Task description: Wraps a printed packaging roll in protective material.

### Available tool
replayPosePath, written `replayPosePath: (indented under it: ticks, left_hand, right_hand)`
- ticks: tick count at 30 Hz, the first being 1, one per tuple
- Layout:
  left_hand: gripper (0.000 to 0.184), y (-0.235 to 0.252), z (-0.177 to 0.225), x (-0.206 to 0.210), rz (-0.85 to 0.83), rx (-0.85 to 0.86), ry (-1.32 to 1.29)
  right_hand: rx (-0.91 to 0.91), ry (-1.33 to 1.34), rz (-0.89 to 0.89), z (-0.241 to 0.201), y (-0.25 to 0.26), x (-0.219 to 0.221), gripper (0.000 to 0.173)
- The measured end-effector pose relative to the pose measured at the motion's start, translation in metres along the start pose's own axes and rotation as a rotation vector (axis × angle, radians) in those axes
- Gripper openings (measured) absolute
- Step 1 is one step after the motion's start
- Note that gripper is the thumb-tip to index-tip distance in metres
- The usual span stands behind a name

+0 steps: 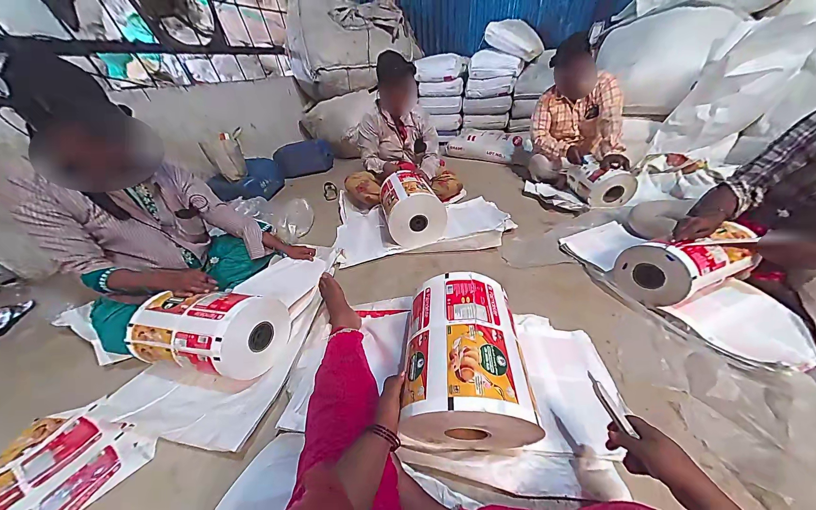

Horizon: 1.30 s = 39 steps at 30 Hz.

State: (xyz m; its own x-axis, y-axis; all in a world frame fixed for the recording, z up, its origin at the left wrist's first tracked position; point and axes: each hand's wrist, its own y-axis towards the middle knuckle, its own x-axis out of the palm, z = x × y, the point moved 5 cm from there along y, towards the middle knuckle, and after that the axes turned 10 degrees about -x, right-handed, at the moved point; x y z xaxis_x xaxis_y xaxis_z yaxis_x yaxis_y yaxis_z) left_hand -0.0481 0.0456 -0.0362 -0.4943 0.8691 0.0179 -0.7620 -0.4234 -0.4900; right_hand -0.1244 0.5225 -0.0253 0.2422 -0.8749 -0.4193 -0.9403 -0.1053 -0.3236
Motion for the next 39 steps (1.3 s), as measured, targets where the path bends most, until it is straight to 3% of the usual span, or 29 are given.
replayPosePath:
  ticks: [4, 12, 17, 29, 32, 35, 36, 38, 39]
  left_hand:
    - [0.046, 0.005, 0.0, -0.002, 0.004, 0.094, 0.018]
    - [0.044, 0.002, -0.001, -0.005, 0.04, 0.073, 0.012]
    - [0.046, 0.0, -0.003, -0.004, 0.012, 0.065, -0.04]
    - [0.048, -0.005, -0.005, -0.007, -0.038, 0.102, 0.053]
    - [0.049, -0.017, 0.003, -0.014, 0.037, 0.365, 0.268]
    - [0.051, -0.054, 0.026, -0.009, 0.038, 0.969, 0.419]
    - [0.057, -0.069, 0.034, -0.004, 0.023, 1.094, 0.47]
    - [0.068, -0.096, 0.046, 0.011, -0.008, 1.175, 0.553]
    - [0.064, -0.105, 0.05, 0.021, -0.027, 1.181, 0.593]
  right_hand:
    - [0.039, -0.058, -0.028, -0.017, -0.011, 0.007, 0.03]
    - [0.013, -0.038, -0.025, -0.001, -0.002, 0.002, 0.024]
    - [0.008, -0.116, -0.13, 0.0, -0.006, 0.007, 0.025]
    - [-0.015, -0.216, -0.127, -0.025, -0.045, 0.005, 0.034]
    - [0.009, -0.252, -0.147, -0.036, -0.055, 0.01, 0.036]
    - [-0.027, -0.233, -0.114, -0.037, -0.053, 0.007, 0.036]
    - [-0.059, -0.202, -0.071, -0.038, -0.054, 0.006, 0.036]
    - [-0.134, -0.141, 0.07, -0.047, -0.055, 0.004, 0.039]
    - [-0.178, -0.122, 0.139, -0.059, -0.056, 0.004, 0.041]
